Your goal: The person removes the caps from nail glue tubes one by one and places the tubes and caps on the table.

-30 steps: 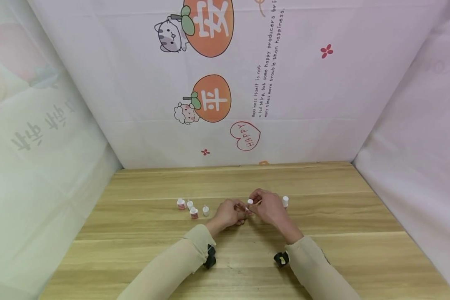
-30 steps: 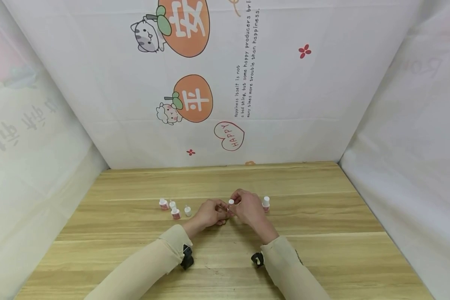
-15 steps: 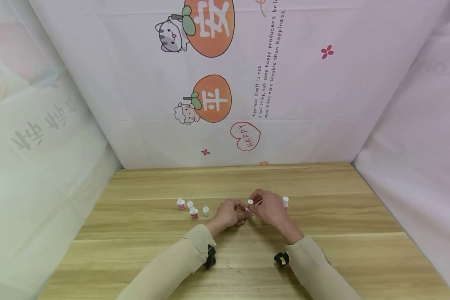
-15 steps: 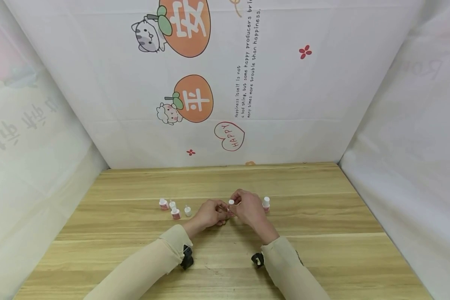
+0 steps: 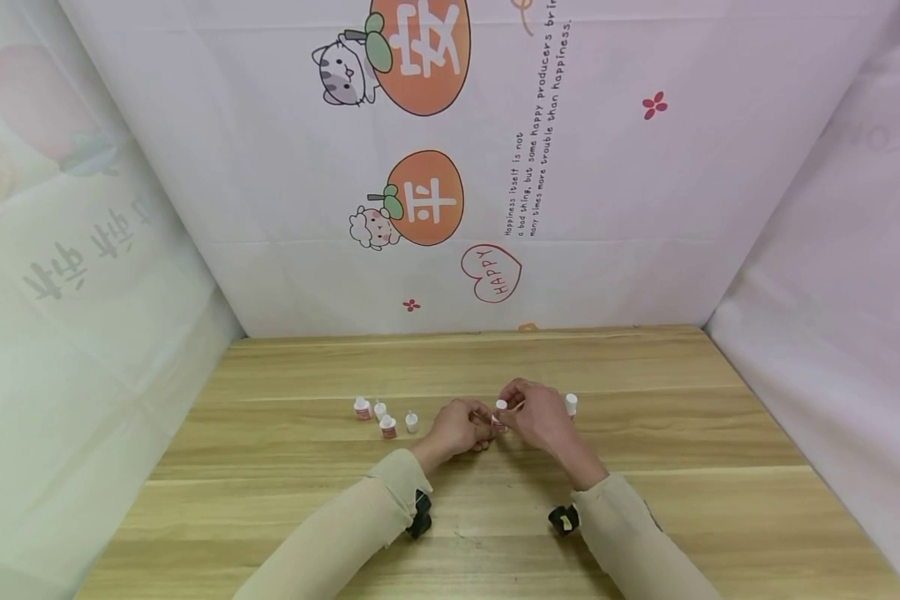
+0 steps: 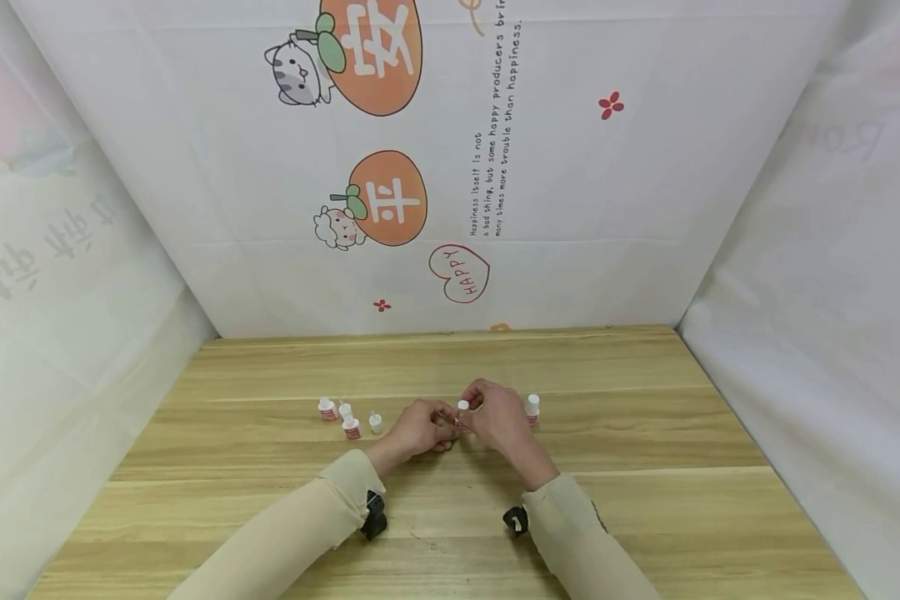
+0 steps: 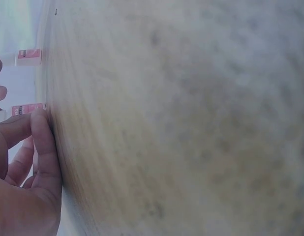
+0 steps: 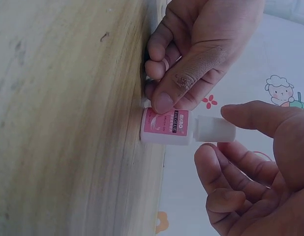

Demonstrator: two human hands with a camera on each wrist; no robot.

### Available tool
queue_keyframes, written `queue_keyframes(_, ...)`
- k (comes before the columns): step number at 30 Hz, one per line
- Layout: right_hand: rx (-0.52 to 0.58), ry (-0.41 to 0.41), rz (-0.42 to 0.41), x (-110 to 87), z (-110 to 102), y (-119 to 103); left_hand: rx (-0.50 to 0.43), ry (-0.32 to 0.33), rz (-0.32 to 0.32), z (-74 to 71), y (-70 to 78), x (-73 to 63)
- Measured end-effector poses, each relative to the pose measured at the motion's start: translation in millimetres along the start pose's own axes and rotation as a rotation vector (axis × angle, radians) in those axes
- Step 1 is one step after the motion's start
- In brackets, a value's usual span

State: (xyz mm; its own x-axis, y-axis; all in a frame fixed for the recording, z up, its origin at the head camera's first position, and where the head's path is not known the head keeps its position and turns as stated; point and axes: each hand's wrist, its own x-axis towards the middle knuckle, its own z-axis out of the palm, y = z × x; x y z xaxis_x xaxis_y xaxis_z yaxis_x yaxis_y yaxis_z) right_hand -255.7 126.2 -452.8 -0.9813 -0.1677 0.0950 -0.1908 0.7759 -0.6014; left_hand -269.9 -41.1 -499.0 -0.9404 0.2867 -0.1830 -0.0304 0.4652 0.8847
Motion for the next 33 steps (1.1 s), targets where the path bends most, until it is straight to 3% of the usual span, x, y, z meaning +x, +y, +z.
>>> queue_keyframes(33,-0.007,-0.010,0.006,-0.6,-1.1,-1.3,0.023,0.006,0.021,0.3,-0.3,0.5)
